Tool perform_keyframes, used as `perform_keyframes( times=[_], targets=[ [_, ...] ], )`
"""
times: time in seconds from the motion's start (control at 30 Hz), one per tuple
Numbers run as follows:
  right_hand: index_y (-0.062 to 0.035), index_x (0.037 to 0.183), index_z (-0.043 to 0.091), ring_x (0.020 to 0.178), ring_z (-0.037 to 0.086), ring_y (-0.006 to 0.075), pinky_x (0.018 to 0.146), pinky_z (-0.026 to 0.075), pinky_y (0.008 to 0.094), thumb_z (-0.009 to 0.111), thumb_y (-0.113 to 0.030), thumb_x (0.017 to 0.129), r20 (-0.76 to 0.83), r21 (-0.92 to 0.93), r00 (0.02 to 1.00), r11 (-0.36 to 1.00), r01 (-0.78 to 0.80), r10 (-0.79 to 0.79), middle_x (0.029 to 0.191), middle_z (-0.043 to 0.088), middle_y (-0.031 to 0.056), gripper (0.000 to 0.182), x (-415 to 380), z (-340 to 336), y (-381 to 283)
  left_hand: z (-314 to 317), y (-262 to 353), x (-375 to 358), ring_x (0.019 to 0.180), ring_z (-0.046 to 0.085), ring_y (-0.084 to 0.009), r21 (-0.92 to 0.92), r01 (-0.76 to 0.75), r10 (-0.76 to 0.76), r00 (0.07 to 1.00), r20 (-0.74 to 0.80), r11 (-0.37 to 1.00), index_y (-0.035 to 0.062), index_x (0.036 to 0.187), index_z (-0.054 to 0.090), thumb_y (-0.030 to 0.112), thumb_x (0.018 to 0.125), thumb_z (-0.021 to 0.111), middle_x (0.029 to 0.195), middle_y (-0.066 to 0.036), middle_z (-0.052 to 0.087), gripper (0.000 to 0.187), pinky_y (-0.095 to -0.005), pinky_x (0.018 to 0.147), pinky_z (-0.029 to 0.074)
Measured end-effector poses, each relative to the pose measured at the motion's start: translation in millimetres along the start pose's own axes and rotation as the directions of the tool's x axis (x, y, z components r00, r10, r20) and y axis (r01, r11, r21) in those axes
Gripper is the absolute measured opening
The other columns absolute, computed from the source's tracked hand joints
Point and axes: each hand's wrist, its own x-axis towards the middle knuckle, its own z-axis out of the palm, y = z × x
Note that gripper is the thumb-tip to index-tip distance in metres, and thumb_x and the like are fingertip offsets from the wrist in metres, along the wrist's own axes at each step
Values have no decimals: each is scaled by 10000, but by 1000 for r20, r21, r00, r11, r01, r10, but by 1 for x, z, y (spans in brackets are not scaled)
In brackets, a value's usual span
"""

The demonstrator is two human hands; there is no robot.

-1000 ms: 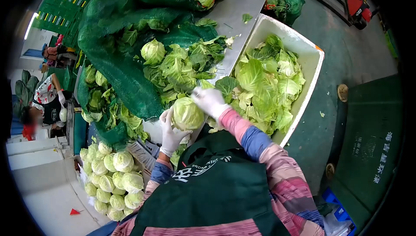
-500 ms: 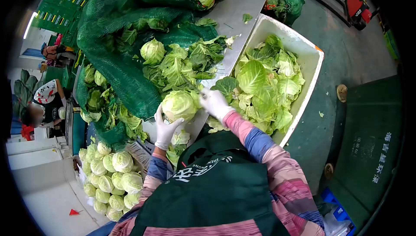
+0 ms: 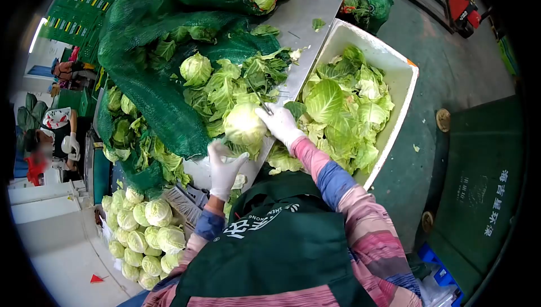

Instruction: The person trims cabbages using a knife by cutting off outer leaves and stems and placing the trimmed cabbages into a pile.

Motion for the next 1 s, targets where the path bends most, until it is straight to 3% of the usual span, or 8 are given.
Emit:
perform_keyframes(
  times=[0.03, 0.07, 0.13, 0.3, 0.37, 0.5, 0.93, 1.0],
  targets=[
    [12, 1143, 607, 925, 650, 357, 824, 491, 385, 540, -424, 913, 36, -4, 999, 1000, -21, 21, 983, 672, 230, 497, 7, -2, 1, 2, 18, 2, 1189, 474, -345, 418, -373, 423, 906, -29, 828, 36, 1345, 364, 101, 659, 840, 1276, -199, 444, 838, -411, 969, 454],
    [19, 1106, 616, 891, 650, 366, 806, 491, 396, 533, -397, 924, 68, -9, 997, 999, -40, 41, 937, 672, 235, 461, 11, -5, 2, 3, 34, 8, 1279, 399, -382, 736, -566, 747, 653, 125, 372, 39, 1389, 349, 99, 606, 858, 1347, -214, 404, 936, -430, 1053, 386],
    [21, 1083, 616, 860, 640, 384, 785, 489, 411, 526, -378, 931, 119, 55, 985, 989, -135, 127, 895, 664, 241, 437, 9, -12, -16, 1, 57, 32, 1361, 271, -405, 656, -696, 717, 613, 333, 291, 40, 1456, 269, 64, 518, 868, 1468, -192, 317, 1113, -430, 1150, 212],
    [17, 1196, 533, 809, 611, 446, 731, 481, 482, 424, -344, 986, 79, -189, 997, 982, -4, 20, 840, 631, 286, 431, -13, -22, -21, 4, 82, 62, 1266, 383, -400, 542, -779, 467, 624, 626, 315, 79, 1472, 274, 183, 556, 869, 1420, -197, 350, 1097, -416, 1047, 384],
    [5, 1324, 445, 763, 619, 439, 708, 481, 490, 398, -380, 989, 46, -291, 999, 956, 20, -7, 811, 628, 294, 512, -28, -18, -21, 19, 90, 52, 1121, 448, -409, 768, -600, 385, 778, 496, 225, 57, 1452, 299, 321, 541, 876, 1257, -238, 405, 1110, -436, 939, 454],
    [-12, 1424, 327, 613, 593, 423, 598, 459, 501, 418, -381, 983, 60, -361, 997, 931, 60, -42, 663, 599, 266, 582, -37, -6, -22, 35, 83, 54, 1082, 452, -415, 785, -550, 436, 803, 405, 284, -1, 1393, 341, 390, 537, 872, 1180, -260, 394, 1080, -448, 869, 484],
    [9, 1443, 267, 680, 631, 401, 622, 492, 481, 364, -434, 982, 160, -476, 987, 876, 76, 1, 750, 650, 235, 647, -22, -11, -32, 41, 55, 37, 1101, 443, -424, 788, -550, 582, 748, 319, 275, -25, 1367, 338, 336, 541, 883, 1172, -266, 401, 1054, -430, 844, 493],
    [-57, 1400, 404, 737, 640, 394, 665, 504, 463, 363, -455, 980, 152, -461, 988, 886, 45, 29, 824, 657, 242, 580, -14, -11, -24, 44, 54, 32, 1113, 433, -423, 786, -541, 596, 749, 289, 299, -16, 1367, 337, 315, 544, 881, 1180, -265, 399, 1041, -434, 870, 480]
  ],
)
